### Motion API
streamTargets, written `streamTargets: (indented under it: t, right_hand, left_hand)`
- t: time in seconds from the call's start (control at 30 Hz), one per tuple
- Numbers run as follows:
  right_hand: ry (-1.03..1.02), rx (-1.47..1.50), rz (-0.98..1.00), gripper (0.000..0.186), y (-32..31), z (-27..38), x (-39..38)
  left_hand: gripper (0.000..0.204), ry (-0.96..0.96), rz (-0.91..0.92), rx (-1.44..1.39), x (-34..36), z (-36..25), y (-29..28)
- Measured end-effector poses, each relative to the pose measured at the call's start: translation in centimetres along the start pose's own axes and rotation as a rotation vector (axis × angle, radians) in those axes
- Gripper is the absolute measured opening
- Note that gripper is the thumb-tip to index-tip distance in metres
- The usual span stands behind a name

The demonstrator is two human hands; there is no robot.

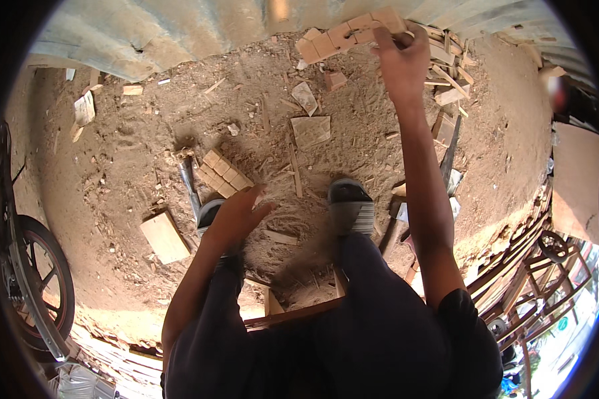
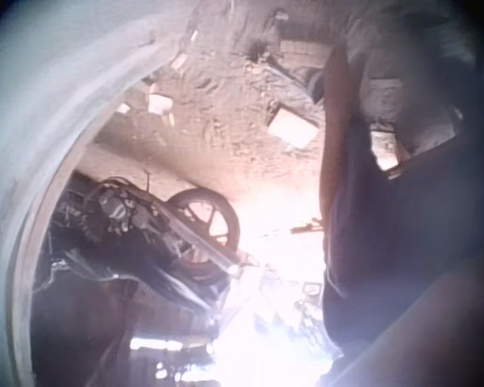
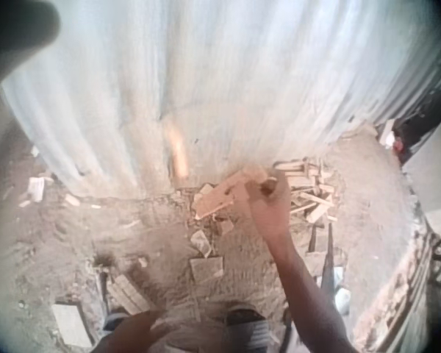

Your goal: The person sits on the ground and uses a chisel and a small axe to split small pieces of wood into smaller fragments. They repeatedly position the chisel on a wood piece and strike it with the axe, then gather the resulting pieces.

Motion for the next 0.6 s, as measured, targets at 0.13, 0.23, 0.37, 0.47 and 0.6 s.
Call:
streamTargets:
  t: [0.13, 0.23, 0.37, 0.47, 0.6]
  right_hand:
    - [0.358, 0.796, 0.229, 0.035, 1.9, -2.2, -3.8]
    - [0.423, 0.919, 0.273, 0.035, 2.9, -2.2, -6.9]
    - [0.467, 0.867, 0.339, 0.033, 3.5, -2.0, -9.8]
    - [0.455, 0.837, 0.434, 0.034, 4.2, -1.3, -12.0]
    - [0.448, 0.816, 0.53, 0.034, 4.5, -0.4, -14.1]
  left_hand:
    - [0.048, -0.062, -0.096, -0.351, 0.7, 0.0, -1.8]
    - [0.049, -0.075, -0.153, -0.804, 0.7, -1.2, -3.5]
    - [0.05, 0.122, -0.323, -1.002, -0.2, -4.9, -7.1]
    - [0.047, 0.172, -0.44, -1.111, -0.6, -6.0, -8.7]
    - [0.036, 0.068, -0.518, -1.157, -0.9, -3.7, -8.6]
Point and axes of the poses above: each hand's wrist, its own x-axis towards the middle knuckle, its own y-axis out of the palm, z = x × y, the point moved 8 cm from there along x, towards the middle knuckle, and after that the axes turned 5 degrees about z, right-handed, at the moved point
